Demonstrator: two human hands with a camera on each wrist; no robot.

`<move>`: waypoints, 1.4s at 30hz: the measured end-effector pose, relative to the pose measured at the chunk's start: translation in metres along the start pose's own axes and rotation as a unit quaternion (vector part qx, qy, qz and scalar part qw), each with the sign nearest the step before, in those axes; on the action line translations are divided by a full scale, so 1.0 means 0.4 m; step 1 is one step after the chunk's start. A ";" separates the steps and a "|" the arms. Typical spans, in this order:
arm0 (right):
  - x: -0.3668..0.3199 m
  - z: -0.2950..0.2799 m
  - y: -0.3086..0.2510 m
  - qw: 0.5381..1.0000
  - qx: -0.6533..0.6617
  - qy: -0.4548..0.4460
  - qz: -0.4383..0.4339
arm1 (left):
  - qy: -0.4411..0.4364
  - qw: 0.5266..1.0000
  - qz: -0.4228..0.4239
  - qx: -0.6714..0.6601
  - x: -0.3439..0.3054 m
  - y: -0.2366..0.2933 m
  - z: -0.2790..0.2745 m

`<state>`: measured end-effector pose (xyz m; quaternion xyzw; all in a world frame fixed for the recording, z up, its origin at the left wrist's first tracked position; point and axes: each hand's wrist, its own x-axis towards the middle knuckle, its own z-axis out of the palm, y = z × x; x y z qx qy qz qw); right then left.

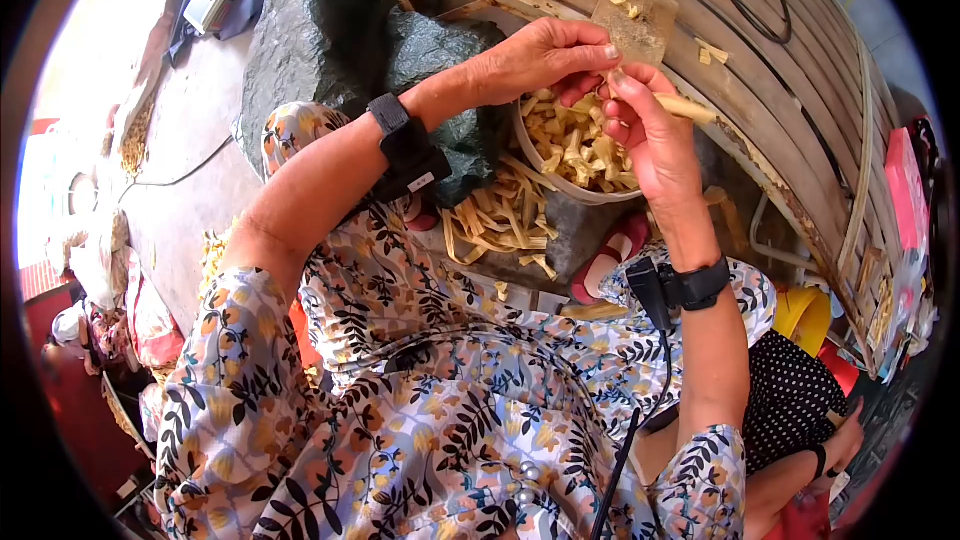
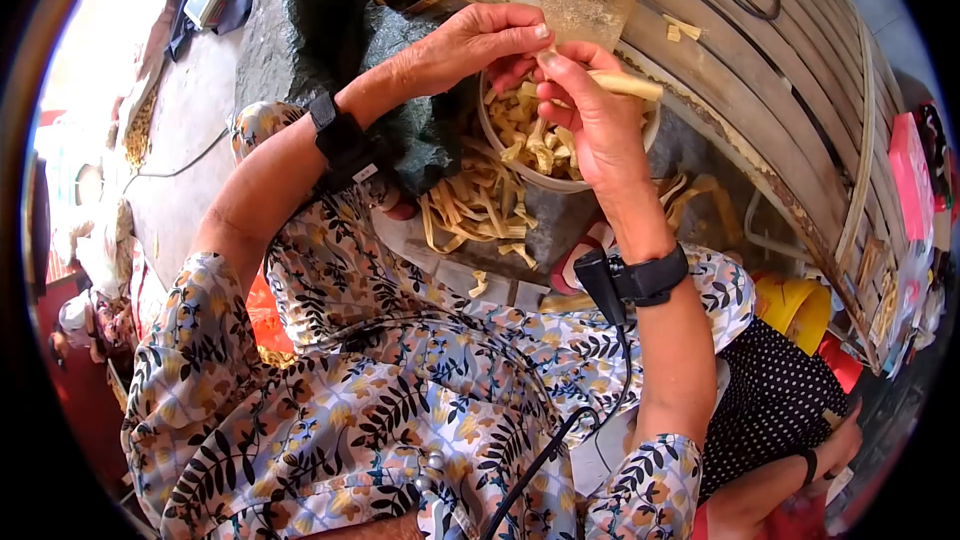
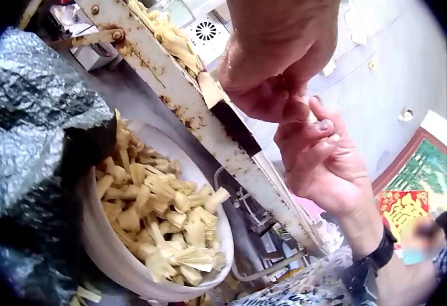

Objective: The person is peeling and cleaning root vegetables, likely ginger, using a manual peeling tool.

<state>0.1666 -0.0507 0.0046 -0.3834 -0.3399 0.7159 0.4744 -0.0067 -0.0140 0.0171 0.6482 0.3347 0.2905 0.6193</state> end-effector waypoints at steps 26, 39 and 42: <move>0.012 -0.010 -0.023 0.994 -0.030 0.022 -0.107 | 0.126 0.984 -0.009 -0.122 0.021 -0.055 -0.005; 0.029 -0.048 -0.015 0.990 -0.055 0.068 -0.109 | 0.084 0.974 -0.039 -0.206 0.026 -0.037 -0.020; 0.030 -0.053 -0.022 0.990 -0.086 0.061 -0.096 | 0.114 0.978 -0.032 -0.173 0.030 -0.031 -0.020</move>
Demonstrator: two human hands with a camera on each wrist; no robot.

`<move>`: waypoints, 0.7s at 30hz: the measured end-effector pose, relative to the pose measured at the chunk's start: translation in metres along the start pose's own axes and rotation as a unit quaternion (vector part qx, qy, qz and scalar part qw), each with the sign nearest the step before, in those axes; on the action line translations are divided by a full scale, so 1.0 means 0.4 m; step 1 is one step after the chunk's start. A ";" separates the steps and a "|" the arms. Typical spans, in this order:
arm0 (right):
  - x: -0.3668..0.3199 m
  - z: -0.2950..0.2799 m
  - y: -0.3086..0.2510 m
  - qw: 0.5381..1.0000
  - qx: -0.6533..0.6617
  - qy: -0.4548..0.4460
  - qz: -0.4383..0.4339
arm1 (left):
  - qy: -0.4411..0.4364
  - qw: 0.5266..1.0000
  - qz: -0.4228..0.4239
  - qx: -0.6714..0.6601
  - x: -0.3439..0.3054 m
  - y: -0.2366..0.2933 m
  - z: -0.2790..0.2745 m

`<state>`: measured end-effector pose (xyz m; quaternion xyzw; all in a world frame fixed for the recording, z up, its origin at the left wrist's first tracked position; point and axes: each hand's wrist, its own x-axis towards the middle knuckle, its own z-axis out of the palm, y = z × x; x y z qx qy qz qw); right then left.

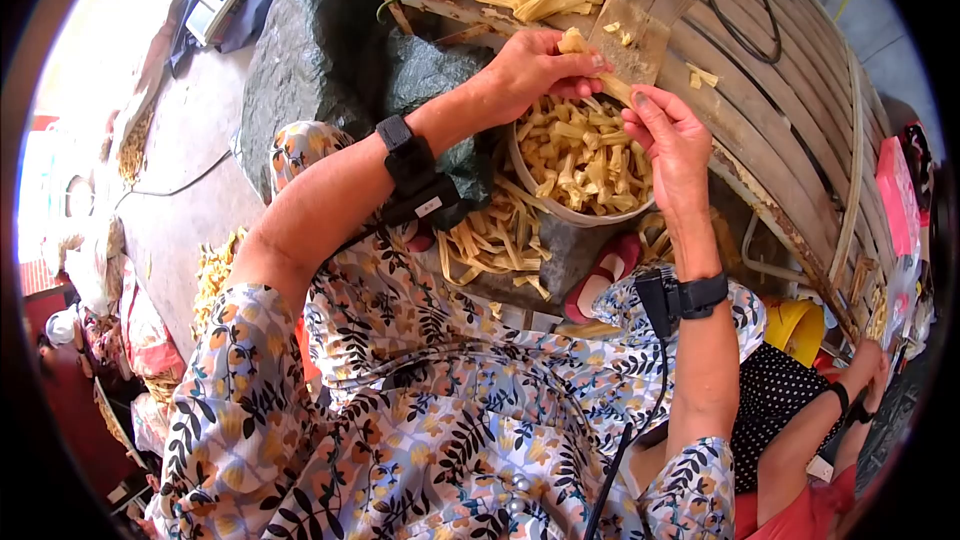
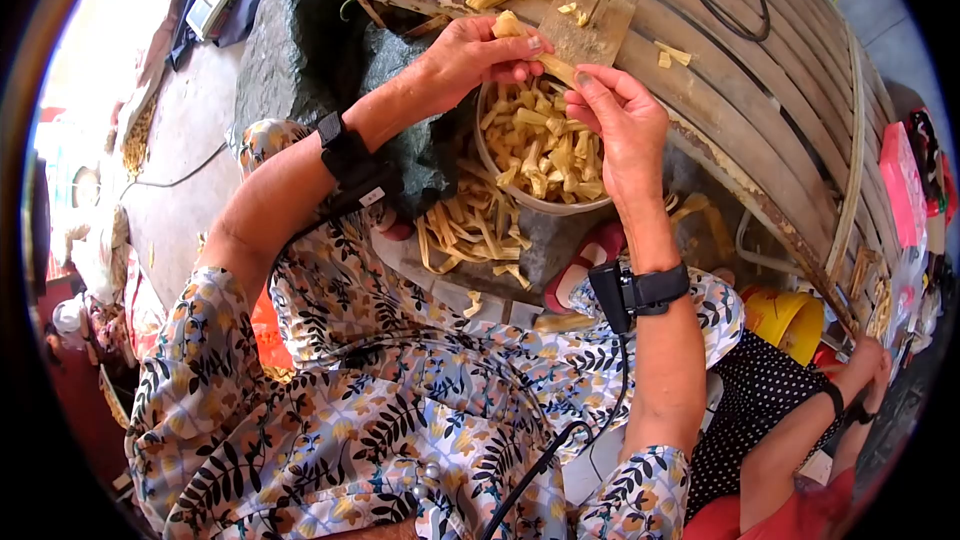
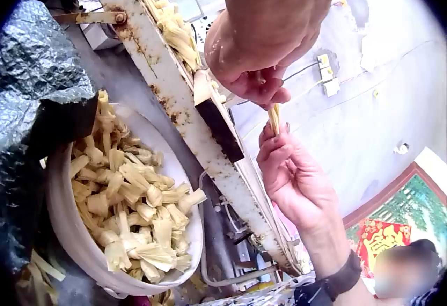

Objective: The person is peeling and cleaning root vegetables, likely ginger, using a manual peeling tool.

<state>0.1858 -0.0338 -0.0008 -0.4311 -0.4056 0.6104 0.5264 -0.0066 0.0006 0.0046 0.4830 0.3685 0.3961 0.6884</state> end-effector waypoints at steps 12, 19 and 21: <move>0.175 -0.012 -0.045 0.990 -0.058 0.080 -0.105 | 0.059 0.991 0.078 0.091 0.139 0.066 -0.008; 0.233 -0.020 -0.049 0.983 -0.033 0.138 -0.116 | 0.065 0.992 0.098 0.040 0.204 0.063 -0.008; 0.238 -0.018 -0.049 0.983 -0.032 0.143 -0.114 | 0.064 0.992 0.102 0.037 0.210 0.061 -0.012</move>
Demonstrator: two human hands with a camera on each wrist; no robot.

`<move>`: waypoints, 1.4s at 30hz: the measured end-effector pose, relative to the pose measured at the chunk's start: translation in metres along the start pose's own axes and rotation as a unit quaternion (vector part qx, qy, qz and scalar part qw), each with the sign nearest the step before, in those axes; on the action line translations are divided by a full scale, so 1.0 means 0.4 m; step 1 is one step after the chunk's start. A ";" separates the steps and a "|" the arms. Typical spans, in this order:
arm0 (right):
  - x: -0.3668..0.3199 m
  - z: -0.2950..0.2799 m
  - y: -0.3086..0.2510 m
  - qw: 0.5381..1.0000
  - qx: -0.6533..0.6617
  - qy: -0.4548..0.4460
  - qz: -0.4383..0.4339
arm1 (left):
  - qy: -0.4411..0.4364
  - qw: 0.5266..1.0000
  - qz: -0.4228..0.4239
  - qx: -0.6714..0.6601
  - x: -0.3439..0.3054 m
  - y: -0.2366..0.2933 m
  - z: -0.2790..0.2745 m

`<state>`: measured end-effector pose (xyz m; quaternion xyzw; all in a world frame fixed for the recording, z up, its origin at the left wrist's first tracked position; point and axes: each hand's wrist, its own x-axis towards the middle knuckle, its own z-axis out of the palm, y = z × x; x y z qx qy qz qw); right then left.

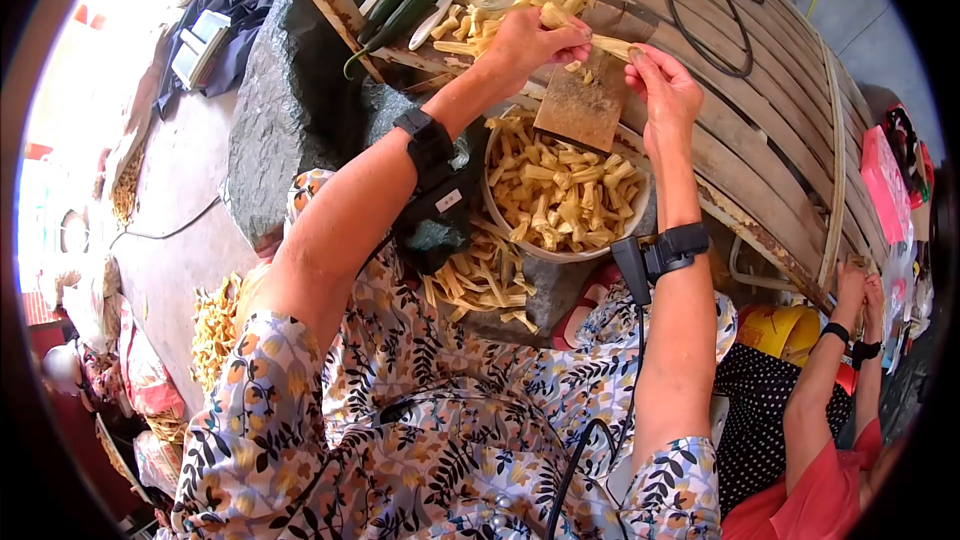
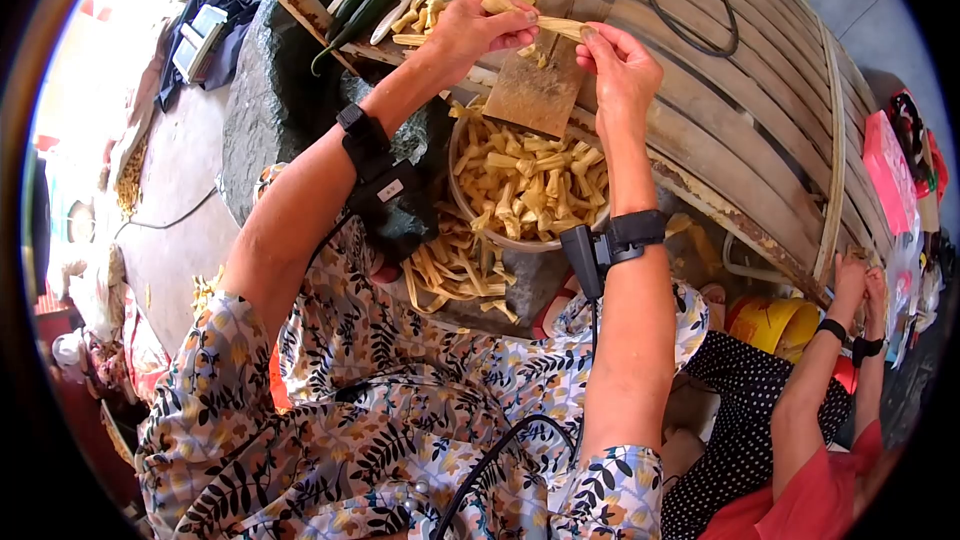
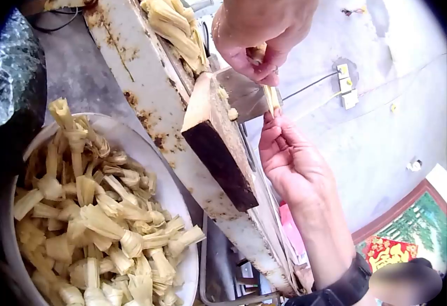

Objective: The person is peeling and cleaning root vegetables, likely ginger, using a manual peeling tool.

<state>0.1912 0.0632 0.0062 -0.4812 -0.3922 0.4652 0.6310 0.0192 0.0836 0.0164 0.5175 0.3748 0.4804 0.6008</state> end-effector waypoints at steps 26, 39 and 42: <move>0.013 0.029 -0.154 0.980 0.008 -0.083 -0.182 | -0.105 0.983 -0.117 -0.092 -0.112 0.010 -0.028; -0.186 -0.043 -0.119 0.967 -0.132 -0.214 -0.050 | -0.161 0.922 -0.225 0.271 -0.222 -0.177 -0.032; -0.257 -0.058 -0.013 0.915 -0.216 -0.328 0.094 | -0.131 0.897 -0.225 0.357 -0.228 -0.174 -0.060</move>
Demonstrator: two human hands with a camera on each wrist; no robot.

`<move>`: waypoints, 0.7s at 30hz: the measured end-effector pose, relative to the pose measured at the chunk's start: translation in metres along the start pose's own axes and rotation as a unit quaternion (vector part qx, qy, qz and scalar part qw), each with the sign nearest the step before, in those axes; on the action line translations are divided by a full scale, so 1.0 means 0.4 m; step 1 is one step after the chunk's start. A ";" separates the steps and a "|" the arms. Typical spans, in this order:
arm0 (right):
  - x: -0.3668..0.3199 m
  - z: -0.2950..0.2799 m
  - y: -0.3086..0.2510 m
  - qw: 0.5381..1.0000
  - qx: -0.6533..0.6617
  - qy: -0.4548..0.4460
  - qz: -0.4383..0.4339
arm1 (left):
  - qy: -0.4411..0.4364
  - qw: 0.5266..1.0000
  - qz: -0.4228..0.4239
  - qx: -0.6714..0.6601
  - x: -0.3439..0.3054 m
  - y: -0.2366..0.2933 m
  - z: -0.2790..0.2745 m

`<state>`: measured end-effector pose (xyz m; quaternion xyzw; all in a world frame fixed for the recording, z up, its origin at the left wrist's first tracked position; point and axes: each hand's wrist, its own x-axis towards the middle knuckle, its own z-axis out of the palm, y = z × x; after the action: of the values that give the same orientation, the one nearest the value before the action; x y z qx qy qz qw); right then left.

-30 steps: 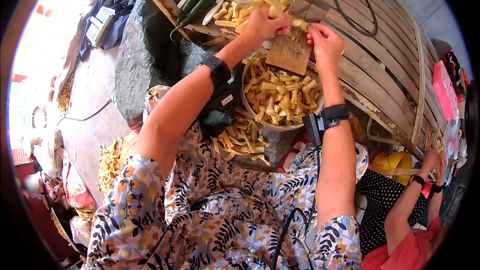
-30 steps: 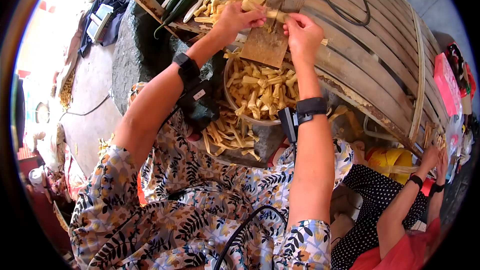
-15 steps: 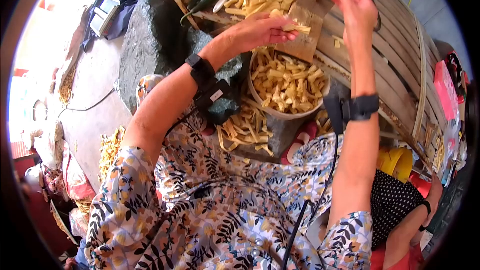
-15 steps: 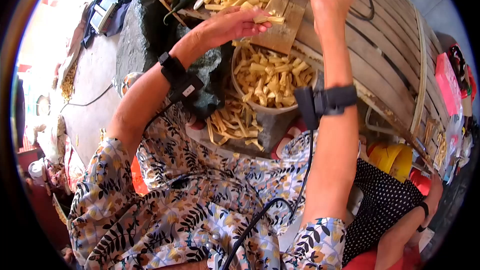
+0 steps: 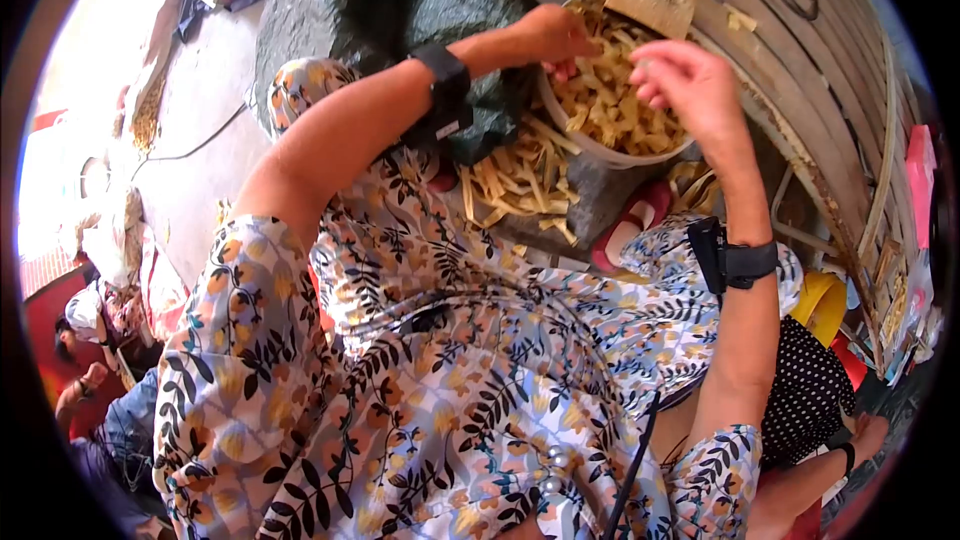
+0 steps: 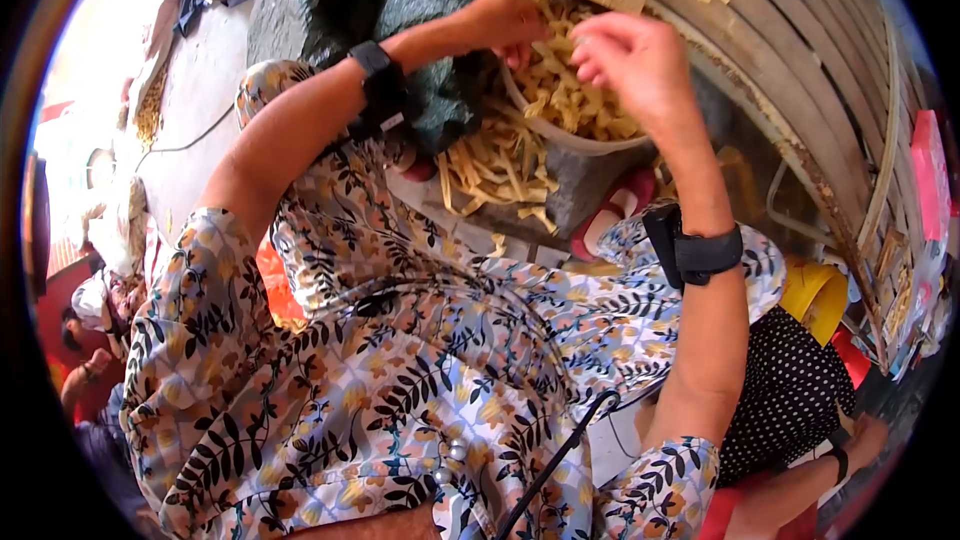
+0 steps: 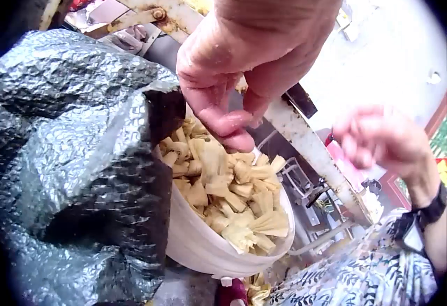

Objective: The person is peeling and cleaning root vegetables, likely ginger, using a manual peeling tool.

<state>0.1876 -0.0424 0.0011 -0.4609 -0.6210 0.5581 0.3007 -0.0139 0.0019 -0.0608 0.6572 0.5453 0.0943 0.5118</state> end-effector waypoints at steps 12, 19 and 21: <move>-0.099 0.351 0.453 0.789 -0.443 -0.412 0.106 | -0.251 0.796 0.141 0.532 -0.120 -0.159 0.107; -0.100 0.364 0.478 0.862 -0.376 -0.334 0.067 | 0.108 0.851 0.274 0.434 0.059 -0.554 0.331; -0.102 0.364 0.494 0.869 -0.368 -0.326 0.056 | 0.059 0.908 0.053 0.410 0.087 -0.538 0.343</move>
<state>0.1213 -0.1493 -0.2135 -0.3637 -0.8173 0.4238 -0.1419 -0.0403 -0.0734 -0.3057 0.8303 0.5297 -0.0721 0.1578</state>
